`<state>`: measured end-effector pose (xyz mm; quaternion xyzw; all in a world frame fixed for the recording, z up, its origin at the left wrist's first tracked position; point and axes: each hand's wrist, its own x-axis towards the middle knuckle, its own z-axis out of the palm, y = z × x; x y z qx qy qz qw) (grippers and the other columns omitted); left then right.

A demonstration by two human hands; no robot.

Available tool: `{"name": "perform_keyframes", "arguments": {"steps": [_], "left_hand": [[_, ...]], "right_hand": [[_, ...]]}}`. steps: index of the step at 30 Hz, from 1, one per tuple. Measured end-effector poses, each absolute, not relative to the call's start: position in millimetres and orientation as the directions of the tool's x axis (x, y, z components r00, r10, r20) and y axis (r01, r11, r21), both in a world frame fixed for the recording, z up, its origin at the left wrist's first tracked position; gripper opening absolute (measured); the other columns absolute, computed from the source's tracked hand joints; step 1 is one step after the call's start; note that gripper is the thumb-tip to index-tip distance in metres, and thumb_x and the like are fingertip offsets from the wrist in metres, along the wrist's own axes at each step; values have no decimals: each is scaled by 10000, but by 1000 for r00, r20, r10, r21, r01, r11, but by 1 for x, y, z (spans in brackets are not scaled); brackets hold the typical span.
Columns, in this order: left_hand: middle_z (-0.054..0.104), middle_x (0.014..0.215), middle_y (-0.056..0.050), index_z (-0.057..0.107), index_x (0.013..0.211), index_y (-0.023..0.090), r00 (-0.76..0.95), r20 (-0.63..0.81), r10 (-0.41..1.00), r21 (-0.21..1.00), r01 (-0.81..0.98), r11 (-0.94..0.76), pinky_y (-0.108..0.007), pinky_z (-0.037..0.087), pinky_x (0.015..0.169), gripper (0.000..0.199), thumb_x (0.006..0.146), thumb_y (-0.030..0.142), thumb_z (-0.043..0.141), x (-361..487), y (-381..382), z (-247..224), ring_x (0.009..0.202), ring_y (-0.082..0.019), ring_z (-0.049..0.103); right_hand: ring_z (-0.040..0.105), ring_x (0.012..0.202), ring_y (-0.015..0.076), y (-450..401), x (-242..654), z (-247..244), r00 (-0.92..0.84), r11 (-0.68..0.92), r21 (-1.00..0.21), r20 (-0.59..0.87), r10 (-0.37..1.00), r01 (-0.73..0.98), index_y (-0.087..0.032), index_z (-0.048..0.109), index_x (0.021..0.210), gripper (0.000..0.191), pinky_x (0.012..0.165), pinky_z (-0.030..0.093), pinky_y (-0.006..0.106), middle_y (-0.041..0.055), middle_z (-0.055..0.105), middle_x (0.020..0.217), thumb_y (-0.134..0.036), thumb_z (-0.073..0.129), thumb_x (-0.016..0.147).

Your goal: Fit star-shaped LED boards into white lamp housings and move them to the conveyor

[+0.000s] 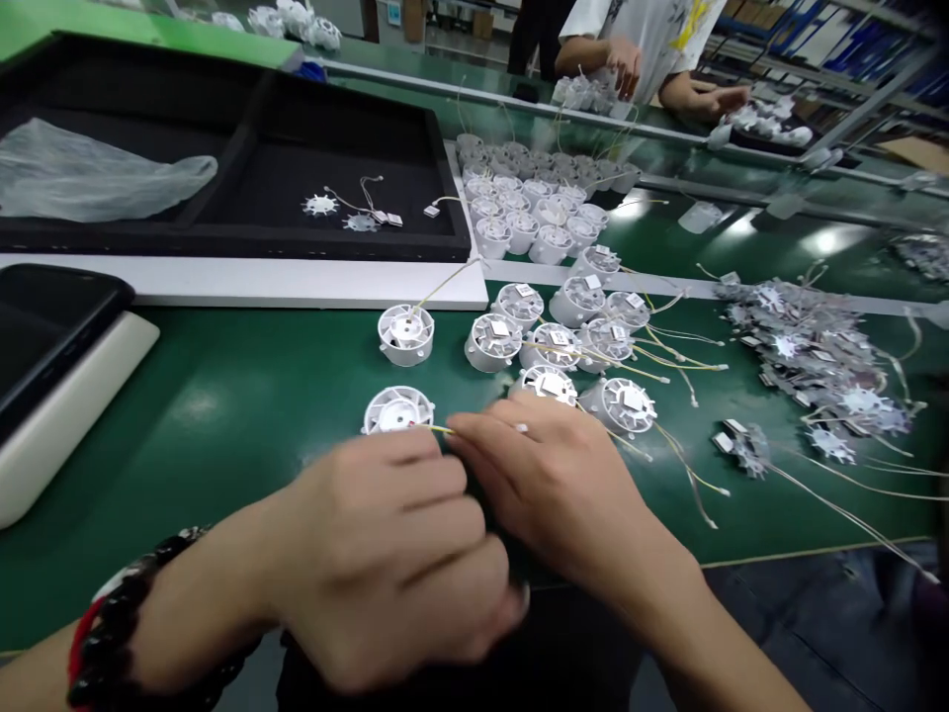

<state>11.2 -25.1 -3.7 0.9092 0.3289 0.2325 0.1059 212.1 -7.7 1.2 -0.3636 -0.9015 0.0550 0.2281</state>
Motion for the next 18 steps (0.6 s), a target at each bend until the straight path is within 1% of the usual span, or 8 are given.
{"name": "perform_keyframes", "arguments": {"steps": [2, 4, 7, 9, 11, 14, 16, 18], "left_hand": [[744, 1288, -118, 684, 1262, 240, 693, 374, 616, 307, 534, -788, -445, 626, 1006, 300, 1048, 450, 704, 9, -17, -6, 1242, -339, 704], [725, 1371, -158, 651, 1291, 185, 735, 383, 559, 224, 513, -829, -476, 616, 1031, 260, 1111, 364, 595, 6, -9, -10, 1288, -357, 695], [738, 1372, -159, 611, 1325, 147, 814, 326, 480, 144, 459, -876, -461, 634, 957, 292, 1190, 301, 402, 4, -1, -18, 1189, -328, 754], [763, 1318, -123, 612, 1329, 164, 843, 295, 451, 159, 422, -893, -417, 648, 878, 333, 1214, 320, 342, 6, 0, -21, 1089, -288, 789], [767, 1296, -111, 630, 1299, 185, 857, 286, 429, 170, 395, -903, -393, 655, 823, 366, 1222, 336, 306, 9, -1, -22, 1041, -274, 804], [768, 1294, -107, 664, 1264, 224, 875, 293, 385, 150, 356, -923, -361, 660, 758, 420, 1224, 344, 263, 12, -2, -21, 966, -262, 816], [769, 1290, -103, 678, 1266, 242, 876, 316, 365, 155, 332, -930, -345, 666, 746, 416, 1223, 363, 282, 12, -1, -22, 953, -259, 818], [760, 1309, -88, 685, 1278, 251, 866, 326, 380, 177, 339, -924, -344, 679, 800, 374, 1217, 342, 327, 10, 0, -25, 1001, -258, 813]], "right_hand": [[608, 653, 188, -22, 227, -1, -569, 667, -389, 348, 745, 636, -139, 801, 965, 302, 611, 414, 324, 47, 715, 743, -64, 523, 1057], [621, 655, 183, -34, 240, -6, -506, 603, -457, 330, 797, 654, -124, 806, 1021, 282, 616, 443, 314, 50, 714, 748, -70, 532, 1064], [630, 658, 182, -47, 255, -18, -428, 541, -500, 331, 841, 676, -138, 810, 1071, 225, 634, 475, 312, 41, 723, 750, -91, 590, 1067], [659, 675, 184, -52, 263, -29, -390, 517, -533, 341, 855, 670, -155, 814, 1096, 216, 646, 500, 309, 41, 754, 785, -99, 607, 1070], [706, 719, 190, -57, 267, -38, -344, 480, -565, 337, 877, 671, -162, 823, 1087, 219, 674, 533, 306, 51, 784, 839, -106, 612, 1075], [752, 775, 199, -63, 270, -41, -299, 410, -605, 280, 912, 683, -151, 835, 1103, 228, 707, 573, 300, 68, 795, 897, -127, 609, 1086], [749, 751, 195, -67, 276, -34, -298, 400, -598, 267, 916, 695, -148, 825, 1149, 232, 682, 573, 296, 65, 789, 891, -162, 599, 1100], [747, 741, 185, -69, 292, -23, -237, 392, -554, 331, 913, 735, -167, 806, 1186, 226, 689, 578, 293, 52, 797, 892, -193, 596, 1105]]}}
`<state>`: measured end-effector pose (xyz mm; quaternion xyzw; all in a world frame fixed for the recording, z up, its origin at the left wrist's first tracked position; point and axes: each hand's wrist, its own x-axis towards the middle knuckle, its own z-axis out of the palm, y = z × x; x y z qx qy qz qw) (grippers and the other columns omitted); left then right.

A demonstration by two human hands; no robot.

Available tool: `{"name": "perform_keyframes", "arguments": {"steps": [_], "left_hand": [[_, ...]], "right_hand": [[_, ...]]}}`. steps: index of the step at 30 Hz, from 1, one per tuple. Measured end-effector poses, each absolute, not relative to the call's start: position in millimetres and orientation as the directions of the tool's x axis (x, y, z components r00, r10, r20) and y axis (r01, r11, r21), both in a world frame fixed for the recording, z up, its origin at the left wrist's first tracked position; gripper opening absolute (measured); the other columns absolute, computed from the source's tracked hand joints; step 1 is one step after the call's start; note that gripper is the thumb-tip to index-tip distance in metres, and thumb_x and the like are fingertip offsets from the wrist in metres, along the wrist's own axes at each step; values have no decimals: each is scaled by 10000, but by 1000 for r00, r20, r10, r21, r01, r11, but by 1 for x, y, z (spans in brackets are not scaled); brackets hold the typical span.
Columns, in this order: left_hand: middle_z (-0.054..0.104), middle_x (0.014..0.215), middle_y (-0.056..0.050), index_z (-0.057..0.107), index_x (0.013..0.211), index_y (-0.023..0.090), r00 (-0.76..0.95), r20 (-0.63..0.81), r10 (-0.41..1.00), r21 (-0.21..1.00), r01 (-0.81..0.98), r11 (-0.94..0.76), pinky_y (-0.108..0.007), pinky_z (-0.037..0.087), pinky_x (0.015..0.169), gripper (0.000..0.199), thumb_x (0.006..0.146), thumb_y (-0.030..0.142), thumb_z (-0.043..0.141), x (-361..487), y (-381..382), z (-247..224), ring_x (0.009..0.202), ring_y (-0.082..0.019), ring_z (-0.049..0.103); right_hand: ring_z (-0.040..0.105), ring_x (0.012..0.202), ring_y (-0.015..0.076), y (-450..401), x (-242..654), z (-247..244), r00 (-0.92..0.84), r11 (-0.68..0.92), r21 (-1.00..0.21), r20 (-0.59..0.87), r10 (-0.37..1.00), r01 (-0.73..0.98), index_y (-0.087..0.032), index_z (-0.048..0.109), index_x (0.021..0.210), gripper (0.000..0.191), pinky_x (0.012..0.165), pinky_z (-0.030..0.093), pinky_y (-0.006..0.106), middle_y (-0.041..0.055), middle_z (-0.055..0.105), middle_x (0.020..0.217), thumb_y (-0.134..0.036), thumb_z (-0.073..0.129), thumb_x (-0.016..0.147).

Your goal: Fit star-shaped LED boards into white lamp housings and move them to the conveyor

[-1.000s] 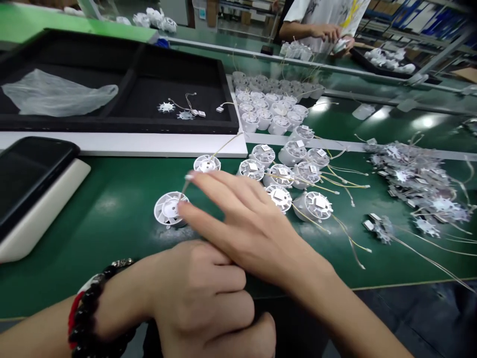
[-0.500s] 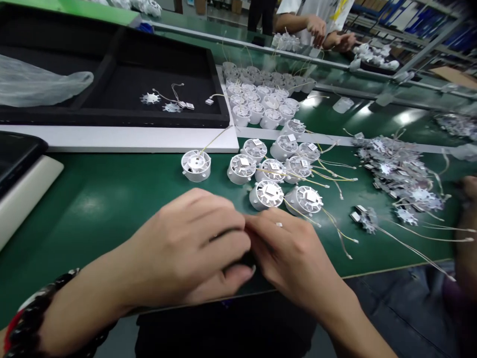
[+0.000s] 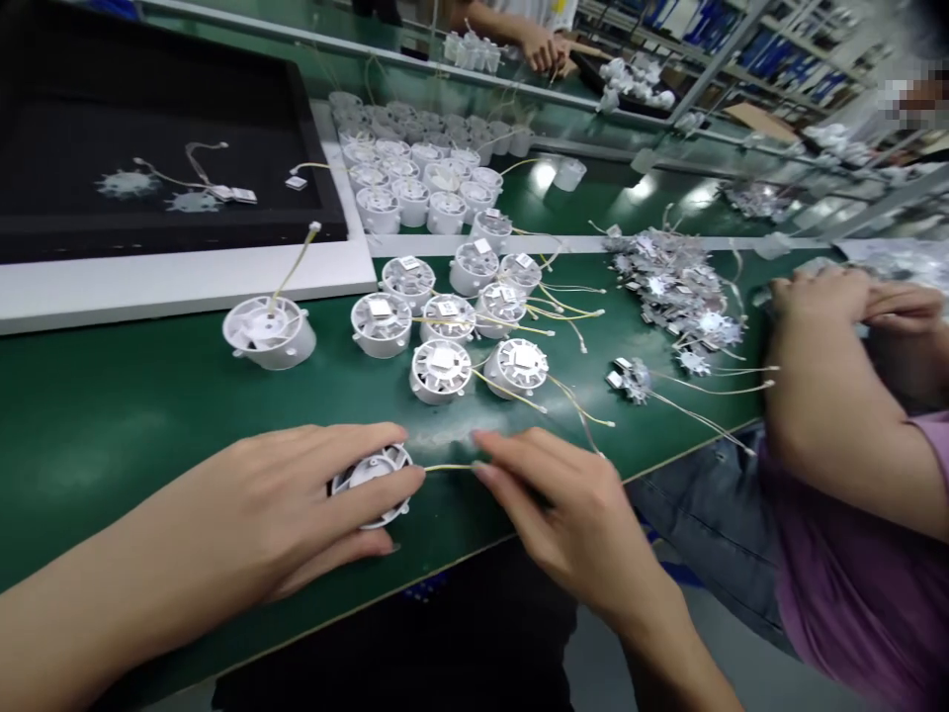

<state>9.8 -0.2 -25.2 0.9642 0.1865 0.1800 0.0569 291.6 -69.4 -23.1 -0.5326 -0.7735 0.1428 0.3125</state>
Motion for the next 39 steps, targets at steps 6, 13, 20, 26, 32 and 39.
{"name": "perform_keyframes", "arguments": {"steps": [6, 13, 20, 26, 32, 39], "left_hand": [[701, 1422, -22, 694, 1327, 292, 832, 308, 461, 282, 383, -879, -329, 648, 1001, 370, 1215, 329, 343, 5, -5, -39, 1158, -239, 767], [725, 1364, -62, 694, 1286, 275, 845, 355, 400, 208, 345, -915, -339, 652, 884, 333, 1201, 345, 380, 8, -3, -44, 1074, -255, 767], [720, 1339, -74, 698, 1259, 260, 839, 365, 403, 238, 334, -912, -392, 582, 904, 363, 1217, 346, 348, 11, -2, -40, 1061, -267, 723], [624, 1532, -74, 642, 1405, 275, 780, 385, 493, 376, 355, -856, -458, 506, 1195, 325, 1213, 426, 427, 15, -8, -30, 1381, -294, 605], [597, 1628, 37, 342, 1665, 539, 658, 150, 738, 920, 180, -347, -239, 631, 1061, 732, 1061, 550, 756, 10, -18, -6, 1426, -229, 660], [833, 1172, 15, 785, 1306, 353, 646, -12, 764, 960, -206, 190, -174, 654, 901, 298, 1029, 452, 832, 18, -12, -3, 1028, -166, 822]], "right_hand": [[759, 1127, 441, -63, 385, -3, 94, -86, -38, 455, 886, 996, -93, 800, 1227, 362, 928, 577, 557, 232, 808, 1203, -376, 647, 1062], [791, 846, 400, -64, 418, -21, 50, -111, 249, 238, 970, 962, -131, 848, 1020, 371, 808, 524, 529, 179, 845, 948, -281, 514, 1081], [773, 922, 425, -52, 396, -5, 120, -163, 117, 311, 943, 980, -158, 806, 942, 328, 781, 482, 489, 175, 817, 940, -293, 523, 1037], [739, 853, 281, -55, 342, 28, 278, -61, -451, 432, 858, 891, -274, 758, 931, 170, 753, 480, 388, 46, 811, 923, -405, 678, 1004], [684, 712, 114, -58, 271, 39, -68, 274, -788, 285, 956, 551, -310, 734, 908, 154, 626, 489, 208, -74, 764, 830, -259, 706, 1050], [648, 636, 96, -41, 244, 31, -232, 305, -838, 219, 948, 452, -266, 726, 876, 203, 573, 479, 179, -55, 750, 774, -185, 672, 1054]]}}
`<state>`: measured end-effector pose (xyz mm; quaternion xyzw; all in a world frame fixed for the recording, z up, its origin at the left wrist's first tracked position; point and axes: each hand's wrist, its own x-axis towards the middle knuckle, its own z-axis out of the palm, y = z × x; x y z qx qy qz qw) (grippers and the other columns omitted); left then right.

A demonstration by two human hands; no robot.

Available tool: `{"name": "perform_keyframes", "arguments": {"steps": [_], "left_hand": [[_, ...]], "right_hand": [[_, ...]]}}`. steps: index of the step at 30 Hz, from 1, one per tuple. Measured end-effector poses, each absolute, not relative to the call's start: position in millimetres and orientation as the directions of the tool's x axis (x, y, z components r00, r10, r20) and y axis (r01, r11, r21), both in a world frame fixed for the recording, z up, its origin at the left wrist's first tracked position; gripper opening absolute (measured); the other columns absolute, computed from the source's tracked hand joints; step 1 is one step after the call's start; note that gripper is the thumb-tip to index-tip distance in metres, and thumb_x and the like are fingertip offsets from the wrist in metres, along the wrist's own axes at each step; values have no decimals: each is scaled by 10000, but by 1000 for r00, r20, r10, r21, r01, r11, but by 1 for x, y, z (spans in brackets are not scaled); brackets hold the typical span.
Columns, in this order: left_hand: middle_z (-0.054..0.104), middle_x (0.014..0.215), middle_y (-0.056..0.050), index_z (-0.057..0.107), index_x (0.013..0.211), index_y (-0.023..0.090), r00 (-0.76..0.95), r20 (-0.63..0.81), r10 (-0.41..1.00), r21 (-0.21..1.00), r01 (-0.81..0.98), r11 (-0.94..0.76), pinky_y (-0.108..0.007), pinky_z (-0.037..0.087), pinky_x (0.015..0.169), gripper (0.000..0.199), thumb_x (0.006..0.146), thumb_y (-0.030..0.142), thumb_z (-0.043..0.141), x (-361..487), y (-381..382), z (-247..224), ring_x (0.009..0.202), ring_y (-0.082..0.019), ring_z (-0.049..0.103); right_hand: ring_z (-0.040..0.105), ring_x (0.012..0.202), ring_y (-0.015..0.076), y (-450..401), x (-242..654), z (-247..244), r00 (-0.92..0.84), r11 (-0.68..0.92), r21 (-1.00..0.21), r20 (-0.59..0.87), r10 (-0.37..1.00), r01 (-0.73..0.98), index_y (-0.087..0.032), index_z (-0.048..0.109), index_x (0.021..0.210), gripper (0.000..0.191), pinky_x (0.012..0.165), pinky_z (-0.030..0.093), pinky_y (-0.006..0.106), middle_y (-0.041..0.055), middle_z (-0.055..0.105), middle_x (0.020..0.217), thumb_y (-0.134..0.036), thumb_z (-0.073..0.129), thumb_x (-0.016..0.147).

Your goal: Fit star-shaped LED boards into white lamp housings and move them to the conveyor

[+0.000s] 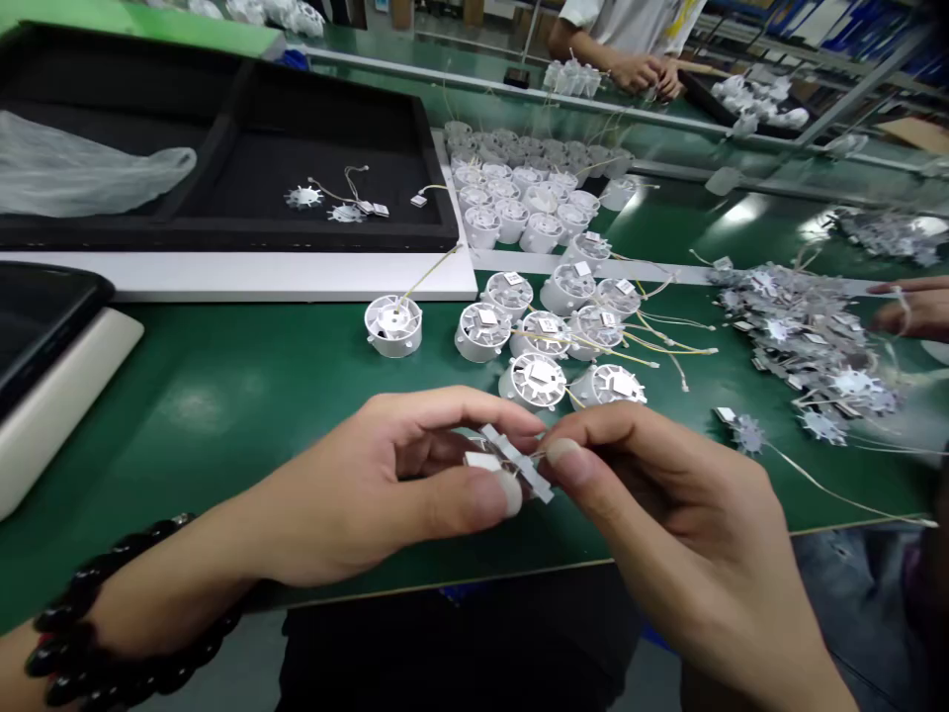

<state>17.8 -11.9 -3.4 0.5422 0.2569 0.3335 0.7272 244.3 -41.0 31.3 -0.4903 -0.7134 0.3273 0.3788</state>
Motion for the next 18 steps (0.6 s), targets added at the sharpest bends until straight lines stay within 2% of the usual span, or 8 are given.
{"name": "perform_keyframes", "arguments": {"steps": [5, 8, 11, 15, 16, 18], "left_hand": [[842, 1066, -60, 792, 1251, 244, 641, -84, 763, 905, -272, 328, -252, 696, 852, 240, 1065, 397, 791, 21, -10, -7, 954, -209, 838], [815, 984, -35, 745, 1263, 237, 674, -173, 719, 894, -200, 402, -196, 658, 706, 261, 1046, 369, 806, 22, -9, -4, 780, -179, 832], [775, 939, 14, 747, 1201, 241, 689, -236, 686, 891, -128, 435, -156, 595, 590, 259, 967, 286, 846, 22, -7, 1, 602, -111, 755], [757, 812, 41, 813, 1083, 236, 606, -173, 777, 955, -90, 283, -112, 598, 675, 195, 902, 178, 855, 23, -4, 2, 714, -90, 739], [759, 811, 39, 820, 1075, 240, 606, -160, 780, 955, -105, 278, -109, 607, 690, 169, 921, 177, 851, 24, -4, 1, 727, -90, 743], [775, 860, 21, 817, 1087, 250, 662, -168, 730, 910, -181, 373, -143, 645, 673, 128, 969, 207, 844, 24, -6, -1, 739, -119, 778]], "right_hand": [[697, 740, 124, -40, 247, 26, -261, 334, -800, 228, 938, 499, -285, 752, 998, 107, 658, 527, 213, -41, 789, 881, -186, 726, 1029], [680, 756, 118, -39, 248, 25, -323, 379, -794, 243, 915, 476, -265, 721, 955, 135, 691, 522, 216, -40, 761, 869, -149, 710, 1022], [629, 697, 98, -38, 247, 25, -333, 363, -798, 216, 918, 481, -244, 673, 880, 181, 644, 488, 199, -48, 704, 798, -153, 666, 1037], [550, 612, 99, -38, 246, 30, -322, 239, -835, 79, 943, 495, -230, 651, 832, 247, 557, 429, 204, -46, 624, 701, -238, 610, 1074], [529, 595, 100, -37, 247, 32, -336, 190, -855, 20, 942, 483, -227, 648, 817, 271, 538, 411, 207, -45, 602, 677, -260, 599, 1081], [500, 588, 108, -37, 249, 35, -377, 69, -896, -115, 919, 439, -222, 657, 806, 306, 522, 390, 216, -37, 582, 661, -316, 595, 1090]]}}
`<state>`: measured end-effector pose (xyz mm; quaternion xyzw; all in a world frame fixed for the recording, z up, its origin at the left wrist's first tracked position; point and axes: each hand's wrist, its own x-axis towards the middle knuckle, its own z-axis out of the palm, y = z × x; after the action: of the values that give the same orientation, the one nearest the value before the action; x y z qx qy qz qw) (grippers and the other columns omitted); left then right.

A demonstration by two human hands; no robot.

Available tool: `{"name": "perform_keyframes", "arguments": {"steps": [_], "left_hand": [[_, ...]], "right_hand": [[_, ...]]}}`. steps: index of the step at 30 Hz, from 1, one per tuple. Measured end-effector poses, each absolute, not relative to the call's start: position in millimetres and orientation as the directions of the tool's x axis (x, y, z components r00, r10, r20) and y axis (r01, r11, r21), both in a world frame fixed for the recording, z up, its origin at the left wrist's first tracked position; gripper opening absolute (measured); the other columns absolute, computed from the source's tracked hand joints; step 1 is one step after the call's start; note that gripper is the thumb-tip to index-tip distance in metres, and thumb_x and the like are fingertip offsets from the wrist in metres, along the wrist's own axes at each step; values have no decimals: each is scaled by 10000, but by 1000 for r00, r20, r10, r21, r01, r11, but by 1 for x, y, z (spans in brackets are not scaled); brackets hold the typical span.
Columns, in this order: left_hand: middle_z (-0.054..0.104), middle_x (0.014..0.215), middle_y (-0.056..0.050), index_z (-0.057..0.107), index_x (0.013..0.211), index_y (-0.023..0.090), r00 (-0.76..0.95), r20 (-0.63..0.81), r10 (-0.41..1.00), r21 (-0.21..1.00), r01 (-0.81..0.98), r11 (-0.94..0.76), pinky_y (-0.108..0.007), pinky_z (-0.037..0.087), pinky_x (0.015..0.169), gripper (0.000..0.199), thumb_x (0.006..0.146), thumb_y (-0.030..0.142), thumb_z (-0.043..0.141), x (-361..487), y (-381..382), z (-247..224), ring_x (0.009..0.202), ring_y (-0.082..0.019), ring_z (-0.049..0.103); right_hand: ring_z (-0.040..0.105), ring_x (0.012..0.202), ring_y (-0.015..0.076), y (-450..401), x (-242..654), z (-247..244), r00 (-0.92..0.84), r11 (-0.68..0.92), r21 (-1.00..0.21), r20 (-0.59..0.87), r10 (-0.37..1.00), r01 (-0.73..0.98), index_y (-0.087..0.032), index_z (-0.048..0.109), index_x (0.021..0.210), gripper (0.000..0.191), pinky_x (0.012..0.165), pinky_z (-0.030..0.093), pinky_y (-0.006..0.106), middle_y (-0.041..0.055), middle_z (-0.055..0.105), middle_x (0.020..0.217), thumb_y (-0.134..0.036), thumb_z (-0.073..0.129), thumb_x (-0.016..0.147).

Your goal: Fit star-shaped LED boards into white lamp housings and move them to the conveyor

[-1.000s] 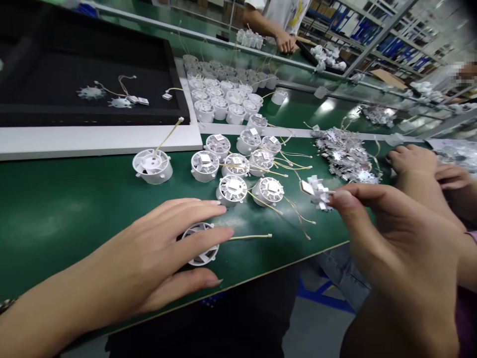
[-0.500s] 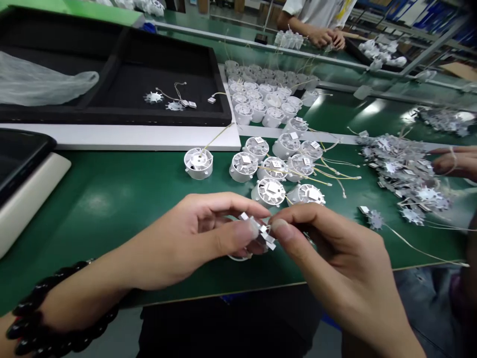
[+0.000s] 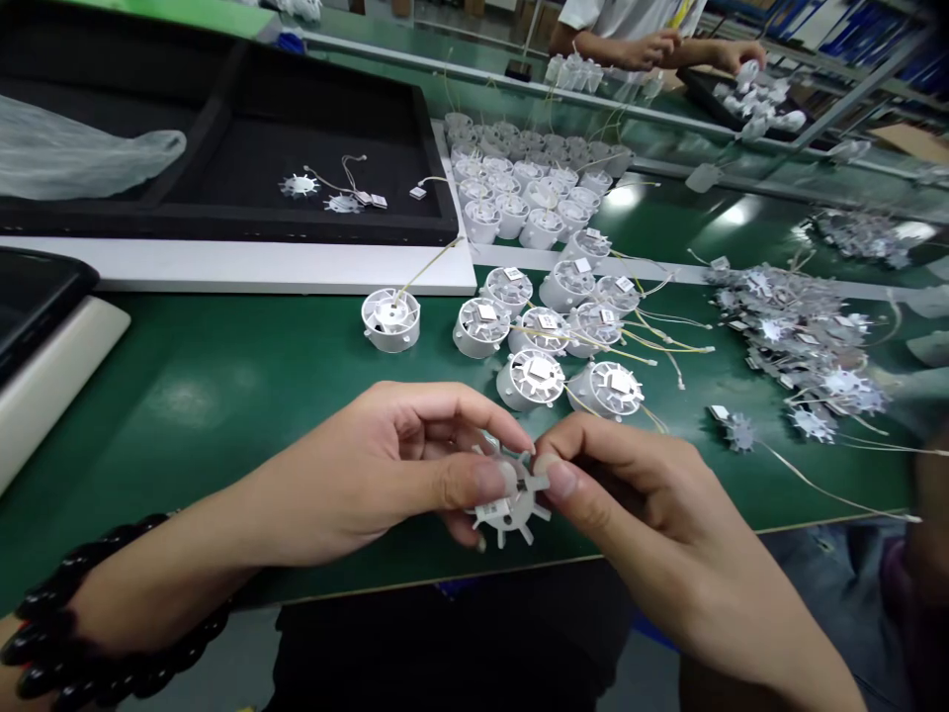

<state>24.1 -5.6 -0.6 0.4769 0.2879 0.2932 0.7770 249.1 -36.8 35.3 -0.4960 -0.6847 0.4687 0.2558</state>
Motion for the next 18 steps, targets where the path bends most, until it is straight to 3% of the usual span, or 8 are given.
{"name": "perform_keyframes", "arguments": {"steps": [3, 6, 10, 12, 18], "left_hand": [[791, 912, -5, 816, 1106, 270, 767, -182, 615, 805, -242, 541, -163, 648, 566, 114, 1012, 206, 811, 24, -8, 2, 773, -175, 815], [777, 876, -8, 827, 1093, 265, 800, -178, 573, 820, -202, 536, -82, 559, 506, 130, 1034, 166, 767, 23, -9, 8, 735, -136, 789], [731, 789, 29, 790, 1071, 257, 776, -219, 591, 871, -118, 478, -53, 472, 476, 99, 1012, 177, 779, 22, -10, 13, 594, -81, 721], [716, 770, 45, 787, 1067, 263, 750, -223, 622, 895, -96, 436, -70, 504, 510, 132, 975, 170, 803, 22, -11, 12, 577, -72, 696], [713, 765, 56, 831, 1019, 289, 666, -192, 721, 915, -145, 377, -115, 601, 567, 138, 915, 200, 838, 26, -11, 10, 646, -98, 691]], "right_hand": [[479, 626, 127, -36, 253, 39, -440, -141, -924, -299, 847, 357, -216, 672, 815, 342, 546, 397, 234, -23, 566, 684, -441, 652, 1073], [448, 638, 127, -35, 254, 40, -486, -270, -916, -388, 783, 295, -213, 612, 756, 423, 552, 383, 234, -31, 518, 673, -517, 729, 1025], [385, 584, 106, -34, 254, 40, -499, -299, -925, -379, 779, 234, -210, 598, 717, 467, 498, 340, 219, -46, 469, 628, -544, 766, 997], [395, 557, 104, -35, 255, 39, -502, -282, -932, -360, 786, 226, -207, 665, 750, 461, 471, 348, 217, -35, 505, 617, -593, 773, 978], [588, 603, 133, -41, 255, 34, -481, -281, -952, -304, 823, 121, -220, 816, 876, 351, 524, 488, 228, 15, 685, 690, -562, 894, 878]]}}
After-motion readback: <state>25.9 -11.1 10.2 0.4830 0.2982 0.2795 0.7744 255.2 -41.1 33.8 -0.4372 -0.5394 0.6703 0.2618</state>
